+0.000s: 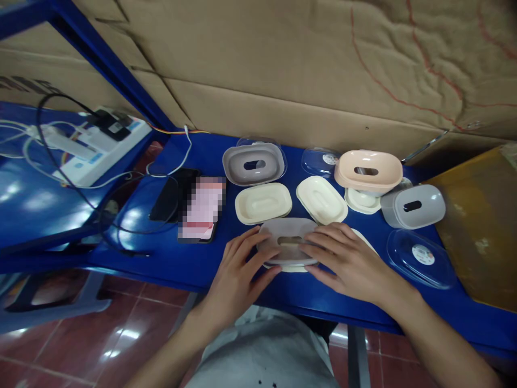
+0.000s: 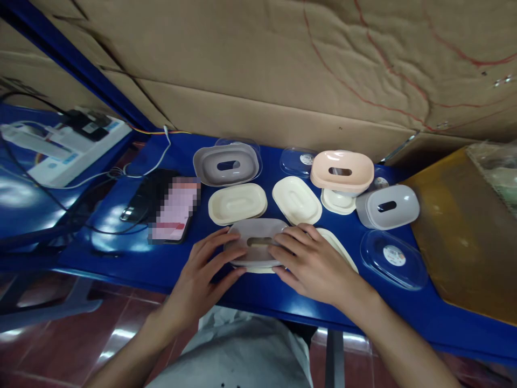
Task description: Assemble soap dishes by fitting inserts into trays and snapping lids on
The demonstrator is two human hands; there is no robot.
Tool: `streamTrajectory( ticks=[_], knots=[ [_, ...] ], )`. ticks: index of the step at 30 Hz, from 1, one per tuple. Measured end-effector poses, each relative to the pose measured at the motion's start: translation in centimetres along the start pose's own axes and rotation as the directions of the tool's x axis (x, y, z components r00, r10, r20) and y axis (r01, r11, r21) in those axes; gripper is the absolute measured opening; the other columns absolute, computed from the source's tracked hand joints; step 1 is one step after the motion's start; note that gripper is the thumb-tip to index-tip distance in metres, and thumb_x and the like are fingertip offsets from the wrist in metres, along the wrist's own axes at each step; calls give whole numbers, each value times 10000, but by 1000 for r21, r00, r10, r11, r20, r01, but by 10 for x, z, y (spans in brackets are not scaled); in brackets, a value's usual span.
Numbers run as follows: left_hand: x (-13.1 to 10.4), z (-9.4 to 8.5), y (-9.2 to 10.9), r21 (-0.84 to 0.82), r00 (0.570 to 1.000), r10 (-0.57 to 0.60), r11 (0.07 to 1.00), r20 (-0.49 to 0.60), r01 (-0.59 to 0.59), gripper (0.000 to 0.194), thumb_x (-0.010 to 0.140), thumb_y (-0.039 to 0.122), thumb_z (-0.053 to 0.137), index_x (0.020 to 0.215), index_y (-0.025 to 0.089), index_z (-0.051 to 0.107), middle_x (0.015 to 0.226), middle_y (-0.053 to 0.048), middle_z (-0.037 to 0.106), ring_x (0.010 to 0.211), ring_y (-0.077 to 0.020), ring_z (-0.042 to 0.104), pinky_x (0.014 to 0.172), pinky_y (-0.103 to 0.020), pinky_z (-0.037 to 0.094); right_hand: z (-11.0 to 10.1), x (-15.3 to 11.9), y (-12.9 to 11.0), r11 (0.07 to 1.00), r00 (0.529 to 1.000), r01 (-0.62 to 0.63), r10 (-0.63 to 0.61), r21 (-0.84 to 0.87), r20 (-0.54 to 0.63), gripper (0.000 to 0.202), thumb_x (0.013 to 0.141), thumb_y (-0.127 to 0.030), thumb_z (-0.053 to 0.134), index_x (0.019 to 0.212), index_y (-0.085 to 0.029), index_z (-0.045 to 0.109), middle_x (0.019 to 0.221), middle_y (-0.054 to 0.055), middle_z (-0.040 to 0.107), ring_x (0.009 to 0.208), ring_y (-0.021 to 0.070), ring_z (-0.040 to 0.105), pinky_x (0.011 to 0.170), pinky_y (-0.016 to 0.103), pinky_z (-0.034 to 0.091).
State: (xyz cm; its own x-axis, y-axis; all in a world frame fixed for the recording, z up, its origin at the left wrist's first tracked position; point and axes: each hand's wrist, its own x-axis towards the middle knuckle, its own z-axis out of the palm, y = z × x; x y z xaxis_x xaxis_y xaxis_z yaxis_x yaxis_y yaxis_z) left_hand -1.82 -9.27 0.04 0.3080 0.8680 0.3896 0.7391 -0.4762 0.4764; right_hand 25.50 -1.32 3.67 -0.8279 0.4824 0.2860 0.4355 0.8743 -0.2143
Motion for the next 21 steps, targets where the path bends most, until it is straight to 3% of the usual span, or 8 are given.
streamTrajectory(
  ticks=[6, 12, 17, 19, 21],
  knots=[
    [-14, -1, -8, 101, 997, 66, 992, 50, -70, 304, 1041, 245, 713, 1336, 247, 641, 1447, -139, 656, 1447, -360, 554, 1086, -560, 518, 4, 1, -13, 998, 995, 33, -28, -45, 100, 433, 1010, -380, 728, 1386, -177, 657, 1299, 110, 741, 1205, 292, 646, 1086, 492, 474],
    [-13, 1, -11, 128, 993, 99, 986, 67, -107, 282, 1052, 169, 671, 1325, 236, 663, 1474, -137, 662, 1488, -360, 546, 1131, -560, 501, 16, -2, -20, 951, 982, 170, -142, -257, 122, 320, 1047, -135, 603, 1353, -142, 696, 1226, 80, 767, 1096, 261, 656, 1015, 449, 469],
    [-9, -9, -14, 129, 987, 111, 983, 119, -127, 287, 1064, 226, 661, 1351, 233, 650, 1561, -146, 605, 1492, -345, 550, 1193, -580, 474, 22, -2, -21, 965, 990, 120, -100, -232, 97, 370, 1063, -292, 656, 1384, -111, 685, 1229, 109, 764, 1096, 269, 660, 995, 443, 485],
    [6, -22, -21, 166, 993, 111, 979, 29, -114, 323, 1056, 226, 670, 1377, 246, 638, 1551, -148, 606, 1438, -321, 599, 1177, -544, 497, 23, -1, -20, 978, 993, 100, -87, -182, 79, 391, 1056, -348, 678, 1369, -115, 692, 1258, 117, 761, 1115, 268, 667, 1004, 437, 489],
    [32, -36, -34, 221, 984, 80, 974, -162, -43, 384, 1028, 206, 697, 1399, 267, 624, 1504, -132, 636, 1386, -303, 631, 1132, -491, 536, 23, -1, -18, 987, 994, 100, -95, -123, 46, 399, 1061, -407, 670, 1335, -120, 707, 1300, 121, 755, 1150, 270, 672, 1021, 435, 496]
  ],
)
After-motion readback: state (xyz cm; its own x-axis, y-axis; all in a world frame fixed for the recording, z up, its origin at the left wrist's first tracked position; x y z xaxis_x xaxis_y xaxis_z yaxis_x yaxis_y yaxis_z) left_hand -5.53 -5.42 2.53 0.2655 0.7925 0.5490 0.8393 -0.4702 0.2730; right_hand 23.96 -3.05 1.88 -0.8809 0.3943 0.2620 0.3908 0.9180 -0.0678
